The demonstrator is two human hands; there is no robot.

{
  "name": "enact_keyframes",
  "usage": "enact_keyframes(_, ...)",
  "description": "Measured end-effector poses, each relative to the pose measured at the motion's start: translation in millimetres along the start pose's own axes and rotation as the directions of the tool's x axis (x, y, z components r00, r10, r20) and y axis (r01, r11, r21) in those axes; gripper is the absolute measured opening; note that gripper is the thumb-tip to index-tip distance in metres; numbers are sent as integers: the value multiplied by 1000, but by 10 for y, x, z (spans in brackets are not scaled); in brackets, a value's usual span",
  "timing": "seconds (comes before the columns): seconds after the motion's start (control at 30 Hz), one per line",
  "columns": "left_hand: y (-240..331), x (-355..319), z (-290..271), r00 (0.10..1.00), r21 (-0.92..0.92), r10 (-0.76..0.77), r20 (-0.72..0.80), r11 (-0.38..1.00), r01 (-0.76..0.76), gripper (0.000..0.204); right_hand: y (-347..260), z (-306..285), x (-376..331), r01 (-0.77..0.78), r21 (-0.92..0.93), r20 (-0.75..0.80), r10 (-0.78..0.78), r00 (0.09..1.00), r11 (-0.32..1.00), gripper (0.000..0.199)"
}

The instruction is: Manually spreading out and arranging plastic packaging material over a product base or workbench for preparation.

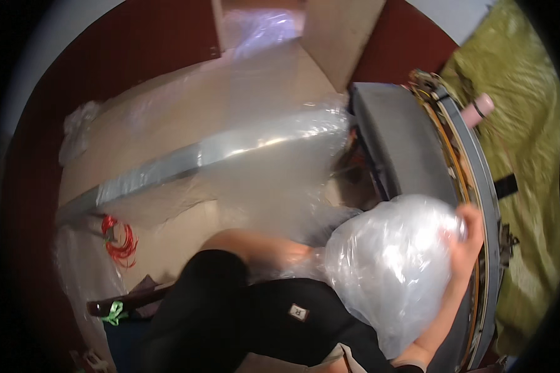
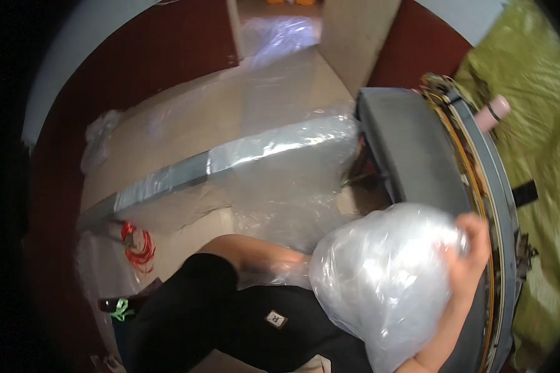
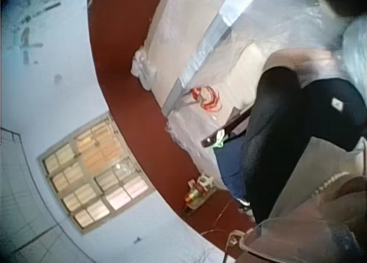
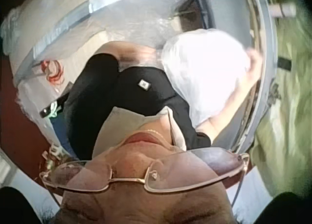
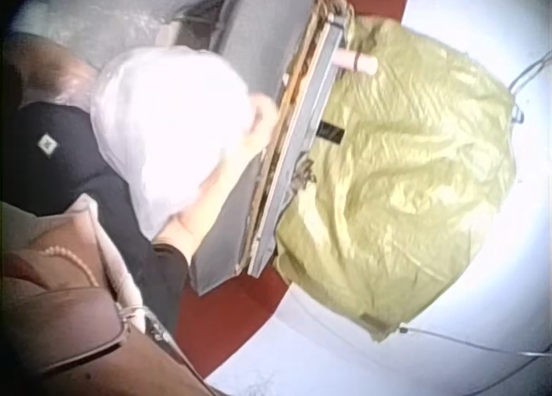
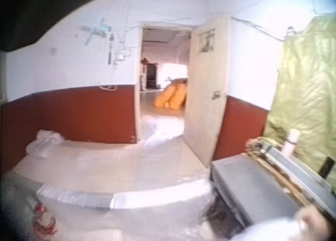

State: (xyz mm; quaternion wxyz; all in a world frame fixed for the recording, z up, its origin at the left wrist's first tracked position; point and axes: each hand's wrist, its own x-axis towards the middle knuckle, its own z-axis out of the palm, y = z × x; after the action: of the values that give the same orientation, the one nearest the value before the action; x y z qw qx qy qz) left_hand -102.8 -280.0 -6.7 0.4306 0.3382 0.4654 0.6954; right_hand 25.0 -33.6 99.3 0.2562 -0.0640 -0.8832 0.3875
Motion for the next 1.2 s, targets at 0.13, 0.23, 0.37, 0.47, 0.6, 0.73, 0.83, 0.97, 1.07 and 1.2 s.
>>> enact_keyframes(0.13, 90, -118, -145, 995, -88, 74, -66, 993, -80, 57, 786, 489, 454, -73, 123, 134, 56, 989, 990, 46)
enact_keyframes(0.23, 126, -185, -303, 985, -152, 124, -118, 978, -141, 56, 710, 697, 739, -42, 151, 194, 12, 981, 988, 47)
enact_keyframes(0.37, 76, -226, -456, 971, -250, 150, -184, 949, -194, 54, 708, 946, 956, -45, 190, 276, -10, 961, 981, 47)
enact_keyframes(0.47, -11, -279, -578, 964, -334, 146, -223, 917, -216, 53, 728, 1149, 1014, -74, 211, 332, 0, 943, 975, 47)
enact_keyframes(0.6, -208, -367, -708, 950, -465, 122, -288, 849, -251, 52, 788, 1438, 1036, -140, 219, 430, 33, 902, 966, 47)
enact_keyframes(0.73, -404, -569, -674, 928, -586, 72, -367, 757, -290, 51, 800, 1724, 898, -226, 223, 539, 74, 839, 948, 47)
enact_keyframes(0.83, -522, -623, -715, 919, -659, 46, -391, 683, -315, 50, 828, 1872, 825, -276, 217, 584, 102, 805, 936, 47)
enact_keyframes(0.97, -599, -568, -788, 921, -733, 40, -386, 593, -333, 49, 795, 1919, 806, -310, 216, 601, 124, 789, 926, 47)
enact_keyframes(1.07, -698, -534, -816, 933, -791, 30, -359, 521, -321, 48, 784, 1904, 740, -342, 209, 596, 158, 788, 916, 47)
enact_keyframes(1.2, -747, -504, -867, 942, -846, 15, -336, 435, -308, 48, 721, 1921, 692, -376, 224, 592, 181, 786, 899, 47)
